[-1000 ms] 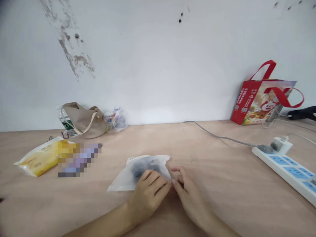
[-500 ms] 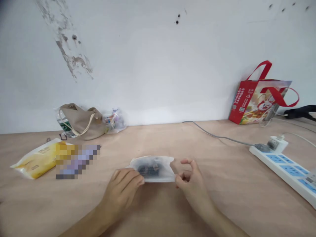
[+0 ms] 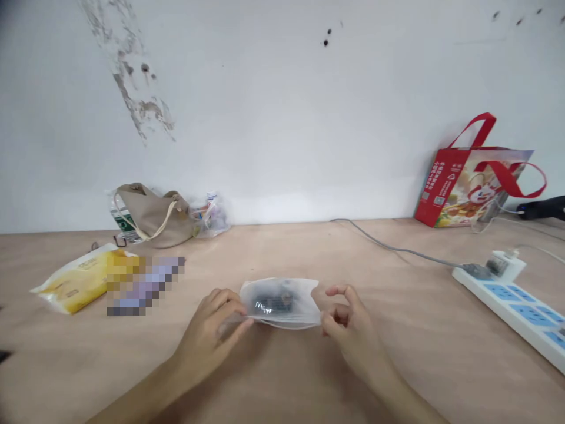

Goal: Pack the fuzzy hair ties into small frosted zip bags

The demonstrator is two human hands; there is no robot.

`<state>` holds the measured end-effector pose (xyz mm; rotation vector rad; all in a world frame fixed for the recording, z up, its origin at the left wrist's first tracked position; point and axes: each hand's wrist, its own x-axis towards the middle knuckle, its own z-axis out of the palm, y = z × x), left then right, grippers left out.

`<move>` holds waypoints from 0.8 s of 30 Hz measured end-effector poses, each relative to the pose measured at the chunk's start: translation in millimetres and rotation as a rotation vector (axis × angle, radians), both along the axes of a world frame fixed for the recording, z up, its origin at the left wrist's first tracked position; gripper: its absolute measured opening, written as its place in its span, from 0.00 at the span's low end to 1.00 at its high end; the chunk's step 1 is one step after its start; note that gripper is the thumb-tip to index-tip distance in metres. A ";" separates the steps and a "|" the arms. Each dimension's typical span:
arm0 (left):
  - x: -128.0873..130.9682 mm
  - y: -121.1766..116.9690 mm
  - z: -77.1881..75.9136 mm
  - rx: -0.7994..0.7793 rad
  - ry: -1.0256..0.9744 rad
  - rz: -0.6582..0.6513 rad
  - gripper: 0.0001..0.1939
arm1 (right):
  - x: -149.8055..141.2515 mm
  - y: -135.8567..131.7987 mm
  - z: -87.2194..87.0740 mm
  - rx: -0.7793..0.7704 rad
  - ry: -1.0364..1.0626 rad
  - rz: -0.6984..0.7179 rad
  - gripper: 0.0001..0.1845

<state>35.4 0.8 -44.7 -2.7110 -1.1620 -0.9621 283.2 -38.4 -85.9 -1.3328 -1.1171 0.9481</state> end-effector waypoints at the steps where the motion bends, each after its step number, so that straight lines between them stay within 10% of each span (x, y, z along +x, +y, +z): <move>1: 3.1 1.0 1.3 -0.053 -0.027 0.002 0.05 | -1.6 -0.9 -0.2 0.000 -0.001 0.017 0.18; 10: 3.3 14.6 -4.7 -0.139 -0.251 0.041 0.05 | -8.1 -5.9 3.0 0.022 -0.004 0.122 0.13; 16: 21.0 23.4 -10.4 -0.523 -0.669 0.209 0.16 | -11.6 -2.1 0.4 0.016 -0.173 0.264 0.16; 24: 39.0 15.4 -6.0 -0.675 -0.827 0.031 0.18 | -11.6 3.0 -14.7 0.048 -0.294 0.208 0.21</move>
